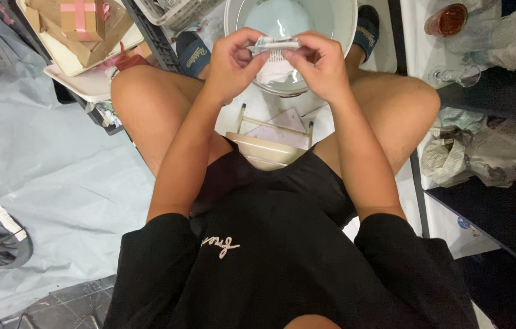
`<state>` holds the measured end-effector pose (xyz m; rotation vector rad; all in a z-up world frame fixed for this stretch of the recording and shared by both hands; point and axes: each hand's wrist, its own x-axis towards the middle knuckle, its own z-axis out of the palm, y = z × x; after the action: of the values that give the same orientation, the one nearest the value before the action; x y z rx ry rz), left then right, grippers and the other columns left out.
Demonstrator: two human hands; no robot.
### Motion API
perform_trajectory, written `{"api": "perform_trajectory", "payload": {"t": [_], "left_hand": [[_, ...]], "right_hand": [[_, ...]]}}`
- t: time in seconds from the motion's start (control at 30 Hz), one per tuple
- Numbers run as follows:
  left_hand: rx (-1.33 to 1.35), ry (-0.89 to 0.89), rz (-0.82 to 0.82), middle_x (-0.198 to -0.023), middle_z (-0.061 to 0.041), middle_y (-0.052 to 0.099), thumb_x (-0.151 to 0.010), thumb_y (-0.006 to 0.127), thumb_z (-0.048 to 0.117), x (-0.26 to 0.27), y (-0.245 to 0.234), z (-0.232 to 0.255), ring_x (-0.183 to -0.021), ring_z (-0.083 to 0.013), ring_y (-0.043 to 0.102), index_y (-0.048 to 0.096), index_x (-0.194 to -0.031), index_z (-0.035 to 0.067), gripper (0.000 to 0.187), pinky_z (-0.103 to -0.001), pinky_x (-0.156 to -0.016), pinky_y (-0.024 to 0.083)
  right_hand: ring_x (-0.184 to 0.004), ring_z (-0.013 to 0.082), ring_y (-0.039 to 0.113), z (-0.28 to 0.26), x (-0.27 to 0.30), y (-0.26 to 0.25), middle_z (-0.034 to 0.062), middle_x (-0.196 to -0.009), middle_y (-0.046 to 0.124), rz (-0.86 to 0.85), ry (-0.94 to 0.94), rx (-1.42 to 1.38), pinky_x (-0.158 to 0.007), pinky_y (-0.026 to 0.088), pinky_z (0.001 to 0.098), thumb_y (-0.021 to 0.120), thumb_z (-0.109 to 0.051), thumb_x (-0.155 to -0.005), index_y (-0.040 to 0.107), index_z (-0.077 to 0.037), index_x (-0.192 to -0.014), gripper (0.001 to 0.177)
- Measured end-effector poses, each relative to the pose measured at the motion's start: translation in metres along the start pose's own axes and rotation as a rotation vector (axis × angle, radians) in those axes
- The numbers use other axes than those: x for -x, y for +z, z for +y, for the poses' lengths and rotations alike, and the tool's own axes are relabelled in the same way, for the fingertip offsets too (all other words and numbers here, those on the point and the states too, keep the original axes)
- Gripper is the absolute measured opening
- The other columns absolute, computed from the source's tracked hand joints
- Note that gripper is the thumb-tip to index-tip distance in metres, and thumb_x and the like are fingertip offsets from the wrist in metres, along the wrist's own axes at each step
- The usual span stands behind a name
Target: The person sits cross-legged and repeatedly wraps small glass items in newspaper, then places the wrapped bundles on a nearby shelf. The person handles each glass individually, folds newspaper around it, and sets the bundle aside.
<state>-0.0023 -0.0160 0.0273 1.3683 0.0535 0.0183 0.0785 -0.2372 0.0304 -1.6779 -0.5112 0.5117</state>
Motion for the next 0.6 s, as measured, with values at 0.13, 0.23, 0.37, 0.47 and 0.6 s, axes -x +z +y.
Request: {"api": "perform_trajectory", "payload": {"t": [0.13, 0.23, 0.37, 0.47, 0.6], "left_hand": [[0.164, 0.051, -0.067, -0.124, -0.016, 0.071, -0.092, 0.056, -0.020, -0.005, -0.005, -0.008, -0.102, -0.0144, 0.071, 0.067, -0.105, -0.002, 0.025, -0.024, -0.080, 0.057], [0.160, 0.156, -0.070, -0.128, -0.020, 0.070, -0.093, 0.052, -0.025, -0.007, -0.008, -0.018, -0.114, -0.0202, 0.070, 0.068, -0.092, -0.003, 0.027, -0.029, -0.094, 0.057], [0.004, 0.206, -0.006, -0.127, -0.019, 0.072, -0.083, 0.047, -0.028, -0.006, -0.010, -0.023, -0.117, -0.0242, 0.069, 0.068, -0.081, -0.004, 0.032, -0.033, -0.100, 0.054], [-0.051, 0.320, -0.039, -0.129, -0.019, 0.069, -0.074, 0.045, -0.026, -0.003, -0.007, -0.011, -0.121, -0.0246, 0.067, 0.068, -0.085, -0.002, 0.035, -0.034, -0.102, 0.053], [-0.003, 0.204, -0.069, -0.126, -0.015, 0.066, -0.079, 0.057, -0.016, -0.001, -0.012, 0.015, -0.113, -0.0170, 0.065, 0.067, -0.106, 0.000, 0.033, -0.029, -0.088, 0.052]], "right_hand": [[-0.114, 0.0176, 0.066, -0.009, -0.002, 0.000, 0.0119, -0.122, 0.066, -0.090, -0.186, -0.176, -0.099, 0.054, 0.0283, 0.060, 0.012, -0.097, 0.069, 0.005, -0.115, 0.022], [-0.116, 0.0213, 0.066, -0.011, -0.004, -0.003, 0.0142, -0.123, 0.067, -0.082, -0.273, 0.057, -0.103, 0.052, 0.0295, 0.053, 0.016, -0.093, 0.075, 0.003, -0.108, 0.029], [-0.110, 0.0170, 0.066, -0.003, -0.001, -0.005, 0.0121, -0.123, 0.070, -0.123, -0.141, -0.054, -0.097, 0.052, 0.0285, 0.053, 0.006, -0.101, 0.072, 0.003, -0.109, 0.021], [-0.095, 0.0128, 0.065, 0.000, 0.002, 0.001, 0.0096, -0.112, 0.072, -0.063, -0.015, -0.085, -0.084, 0.054, 0.0262, 0.066, 0.001, -0.102, 0.070, 0.003, -0.106, 0.006], [-0.094, 0.0119, 0.067, -0.013, -0.002, 0.013, 0.0089, -0.112, 0.071, 0.058, -0.034, -0.054, -0.080, 0.055, 0.0247, 0.076, 0.004, -0.095, 0.072, 0.003, -0.106, 0.011]]}}
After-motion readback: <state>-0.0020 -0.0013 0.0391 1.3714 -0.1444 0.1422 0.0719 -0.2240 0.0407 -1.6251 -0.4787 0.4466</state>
